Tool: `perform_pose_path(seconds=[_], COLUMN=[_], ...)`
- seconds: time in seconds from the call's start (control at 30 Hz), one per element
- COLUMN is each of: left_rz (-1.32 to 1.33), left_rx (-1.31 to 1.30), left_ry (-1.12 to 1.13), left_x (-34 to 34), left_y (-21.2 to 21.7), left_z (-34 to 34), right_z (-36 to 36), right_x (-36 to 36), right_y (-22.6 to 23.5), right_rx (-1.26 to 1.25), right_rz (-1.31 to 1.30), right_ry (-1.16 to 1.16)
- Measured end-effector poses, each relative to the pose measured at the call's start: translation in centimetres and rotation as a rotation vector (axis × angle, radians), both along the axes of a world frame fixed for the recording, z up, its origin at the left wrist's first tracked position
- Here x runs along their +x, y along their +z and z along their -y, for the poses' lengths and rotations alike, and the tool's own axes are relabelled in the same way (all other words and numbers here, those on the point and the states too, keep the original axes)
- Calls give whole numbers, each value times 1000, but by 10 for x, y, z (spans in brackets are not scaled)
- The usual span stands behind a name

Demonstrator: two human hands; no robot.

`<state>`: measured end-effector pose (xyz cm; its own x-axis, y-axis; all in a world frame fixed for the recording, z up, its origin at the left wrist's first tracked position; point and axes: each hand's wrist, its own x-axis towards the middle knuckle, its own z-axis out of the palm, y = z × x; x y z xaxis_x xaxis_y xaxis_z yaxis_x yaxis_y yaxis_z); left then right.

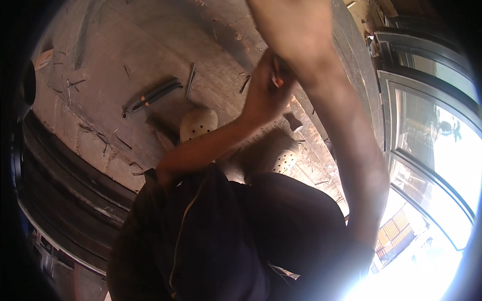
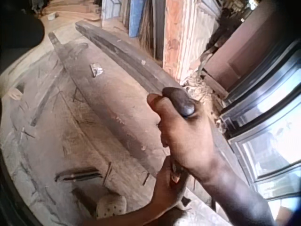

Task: The person is working on a wooden ceiling or roof structure. They use a long metal rod to pry and adjust wooden planks and then use pliers to manipulate nails or fasteners embedded in the wood.

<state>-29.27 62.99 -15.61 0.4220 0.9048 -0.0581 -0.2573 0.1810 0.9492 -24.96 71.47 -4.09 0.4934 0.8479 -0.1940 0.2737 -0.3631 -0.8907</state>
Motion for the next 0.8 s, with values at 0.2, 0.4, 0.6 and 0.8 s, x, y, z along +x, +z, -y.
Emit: perform_pose_path(seconds=[0.2,0.4,0.6,0.8], left_rz=[118,147,239,216], left_rx=[126,108,14,84], left_ry=[-71,-152,-391,-288], left_x=[-1,8,7,-1], left_y=[-3,-7,-17,-9], left_z=[-13,-6,-8,9], right_z=[9,36,44,75], right_x=[-7,15,16,26], right_y=[20,8,9,13], right_rx=[122,164,225,299], right_rz=[-113,-248,-209,-199], right_ry=[-112,-77,44,233])
